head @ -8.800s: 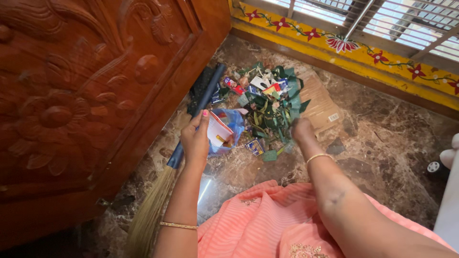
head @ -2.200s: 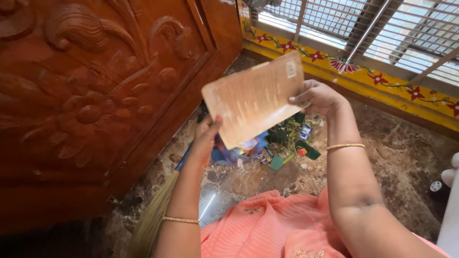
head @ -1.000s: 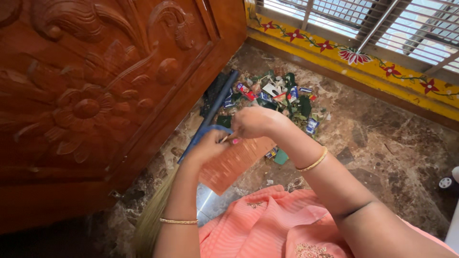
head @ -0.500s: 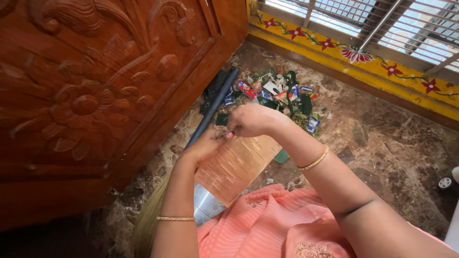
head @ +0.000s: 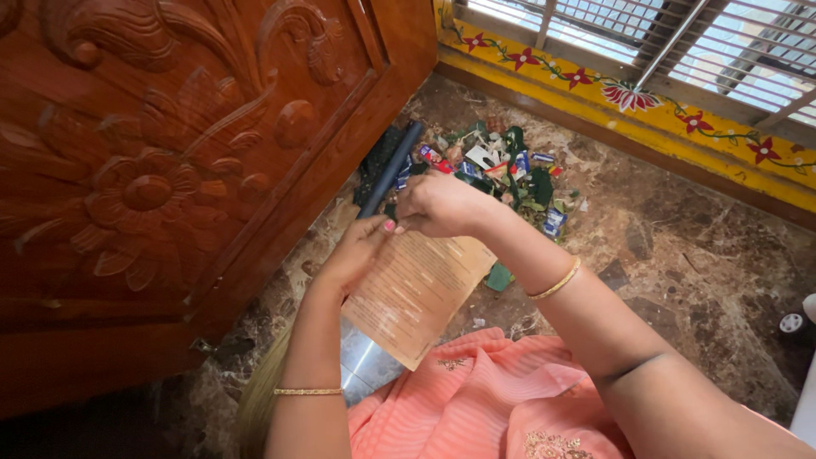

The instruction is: The person sorts through a pile of waste on the floor by hand, picking up specific scraps and putting them into a blue plastic bag while moving other items like paper and plastic aside.

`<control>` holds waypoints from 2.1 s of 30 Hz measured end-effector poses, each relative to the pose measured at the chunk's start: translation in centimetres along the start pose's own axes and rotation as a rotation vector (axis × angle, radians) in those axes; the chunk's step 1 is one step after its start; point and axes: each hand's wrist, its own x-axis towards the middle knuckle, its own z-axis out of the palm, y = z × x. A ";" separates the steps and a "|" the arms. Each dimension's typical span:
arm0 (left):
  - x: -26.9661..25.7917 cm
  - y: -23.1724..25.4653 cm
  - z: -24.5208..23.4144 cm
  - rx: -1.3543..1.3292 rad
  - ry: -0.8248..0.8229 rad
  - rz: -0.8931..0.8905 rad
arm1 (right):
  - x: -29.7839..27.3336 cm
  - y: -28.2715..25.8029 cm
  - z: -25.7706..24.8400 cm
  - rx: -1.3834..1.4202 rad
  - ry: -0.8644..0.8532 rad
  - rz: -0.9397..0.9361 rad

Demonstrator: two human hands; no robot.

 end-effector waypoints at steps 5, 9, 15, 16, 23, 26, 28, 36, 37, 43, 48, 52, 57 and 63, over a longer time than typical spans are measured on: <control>0.6 -0.2 -0.4 -0.222 0.125 0.042 | 0.3 -0.4 0.5 -0.034 0.257 -0.098; 1.2 -0.3 0.2 -0.160 0.194 0.179 | 0.0 0.5 0.3 -0.117 0.294 -0.025; -0.7 0.3 -0.8 0.461 0.728 0.149 | -5.0 7.3 -6.6 0.138 0.795 0.353; -1.1 0.6 -1.1 0.503 0.788 0.175 | -6.4 8.0 -8.0 0.110 0.886 0.427; -1.0 1.7 0.0 0.619 0.948 0.458 | -9.4 4.6 -12.5 0.605 0.961 0.718; -0.6 1.9 0.4 0.608 0.959 0.497 | -6.1 2.8 -9.9 0.738 0.676 0.768; -0.5 1.6 0.9 0.492 0.920 0.473 | -3.9 2.9 -7.1 0.738 0.560 0.735; 0.0 2.4 2.9 -0.064 0.727 0.458 | -0.6 7.7 3.8 0.959 0.660 0.721; -0.2 2.8 2.9 -0.092 0.666 0.436 | -0.5 7.7 4.0 0.908 0.727 0.715; -1.5 4.1 1.9 -0.081 0.348 0.169 | -0.5 5.5 1.5 0.614 0.650 0.405; -0.8 2.0 1.5 -0.010 0.221 0.070 | 0.0 2.3 1.2 0.502 0.543 0.287; -1.0 1.4 1.4 0.393 0.148 0.027 | -0.2 0.1 1.0 -0.442 0.433 -0.126; -0.8 0.1 0.9 0.792 0.092 0.203 | 0.8 0.3 2.7 -0.118 -0.265 0.184; -1.5 0.0 -1.7 0.092 0.043 -0.061 | 0.5 0.2 2.3 0.218 0.132 -0.067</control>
